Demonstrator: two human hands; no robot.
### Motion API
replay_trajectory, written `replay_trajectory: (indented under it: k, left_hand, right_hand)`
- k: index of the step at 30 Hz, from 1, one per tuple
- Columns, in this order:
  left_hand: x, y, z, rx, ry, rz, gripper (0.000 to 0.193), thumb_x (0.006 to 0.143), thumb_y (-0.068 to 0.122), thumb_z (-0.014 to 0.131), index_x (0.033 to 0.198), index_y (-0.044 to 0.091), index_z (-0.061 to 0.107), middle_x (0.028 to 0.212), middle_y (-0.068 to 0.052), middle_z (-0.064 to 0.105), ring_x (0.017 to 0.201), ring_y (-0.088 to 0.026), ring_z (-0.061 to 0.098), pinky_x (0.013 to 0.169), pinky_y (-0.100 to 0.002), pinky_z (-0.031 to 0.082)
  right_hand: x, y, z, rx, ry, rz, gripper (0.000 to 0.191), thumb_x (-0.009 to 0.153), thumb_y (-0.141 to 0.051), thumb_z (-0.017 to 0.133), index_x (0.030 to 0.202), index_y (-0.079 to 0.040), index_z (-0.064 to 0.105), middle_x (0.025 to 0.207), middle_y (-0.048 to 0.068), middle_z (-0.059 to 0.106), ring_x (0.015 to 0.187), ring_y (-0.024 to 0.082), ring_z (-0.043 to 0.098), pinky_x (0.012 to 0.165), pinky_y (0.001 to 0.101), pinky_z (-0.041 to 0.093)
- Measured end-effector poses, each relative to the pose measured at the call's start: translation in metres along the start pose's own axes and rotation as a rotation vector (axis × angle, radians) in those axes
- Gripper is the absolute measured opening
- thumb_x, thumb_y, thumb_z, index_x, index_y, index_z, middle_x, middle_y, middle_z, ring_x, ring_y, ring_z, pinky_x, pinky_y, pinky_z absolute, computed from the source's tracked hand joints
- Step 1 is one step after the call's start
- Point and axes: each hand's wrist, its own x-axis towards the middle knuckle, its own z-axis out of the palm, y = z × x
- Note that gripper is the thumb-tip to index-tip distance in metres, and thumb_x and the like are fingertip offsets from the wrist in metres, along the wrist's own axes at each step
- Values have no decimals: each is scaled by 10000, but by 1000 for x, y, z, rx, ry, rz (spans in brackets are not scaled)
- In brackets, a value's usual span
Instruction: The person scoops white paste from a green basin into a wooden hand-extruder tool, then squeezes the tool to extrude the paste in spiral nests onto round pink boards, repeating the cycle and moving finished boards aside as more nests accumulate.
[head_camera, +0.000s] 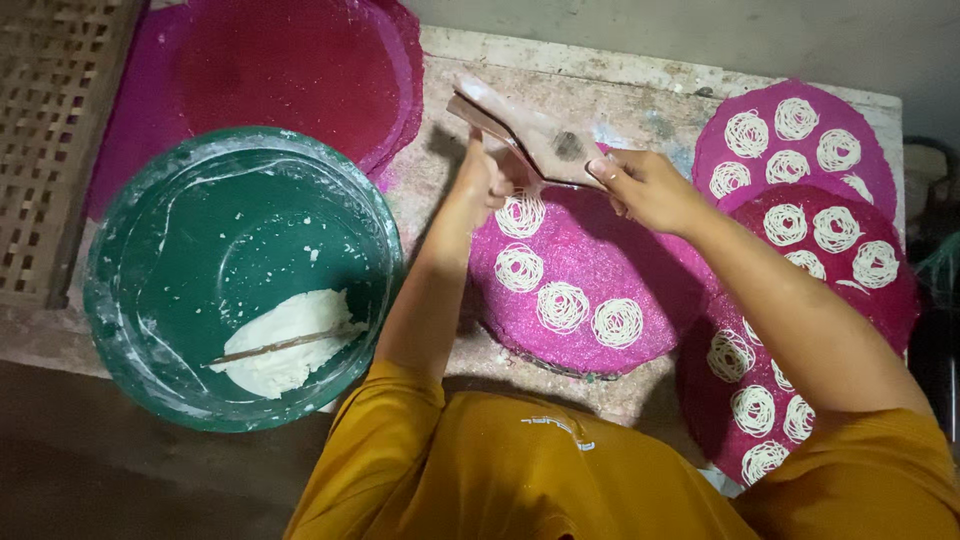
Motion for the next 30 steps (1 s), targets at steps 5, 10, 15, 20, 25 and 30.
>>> replay_trajectory:
  k: [5,10,15,20,25,30]
  left_hand:
    - [2,-21,-9,129,29,16,931,952,758,162,1574,66,198,986,-105,763,426,-36,309,352,-224,211]
    - [-18,-45,-22,730,11,769,715,952,210,384,1632,34,250,1269,-137,768,732,-87,706,454,-274,465]
    - [-51,-51,-20,1009,164,744,606,1064,293,501,1620,90,372,1246,-125,756,1010,-267,684,878,-404,500]
    - [-56,-34,21,33,-149,650,649,1041,505,481,1512,61,440,1367,-172,659,1237,-300,665,1101,-471,483]
    - [-28,-46,61,-920,-698,381,628,1030,691,435,912,101,614,763,-21,558,704,-166,550,858,-357,482]
    - [-7,-54,60,-938,-436,353,562,1002,643,365,733,155,436,629,30,345,567,-135,367,678,-341,408]
  right_hand:
    - [1,-2,12,12,118,115,580,1051,-551,463,768,-71,622,591,36,613,532,148,599,539,355,480]
    - [-6,8,7,116,225,96,588,1075,-551,452,802,-54,610,614,48,597,534,156,576,523,351,463]
    - [-39,31,-5,147,216,151,573,1096,-531,392,870,-45,596,627,61,591,528,163,574,504,347,460]
    - [-86,36,-3,144,-28,197,603,1048,-566,320,909,-89,661,644,47,642,565,148,615,518,328,491]
    - [-113,24,-5,23,-199,385,707,1046,-587,303,916,-36,727,690,120,706,627,254,670,626,425,549]
    - [-115,6,10,-274,91,211,633,1044,-551,389,1059,-8,714,774,180,699,726,317,701,740,496,540]
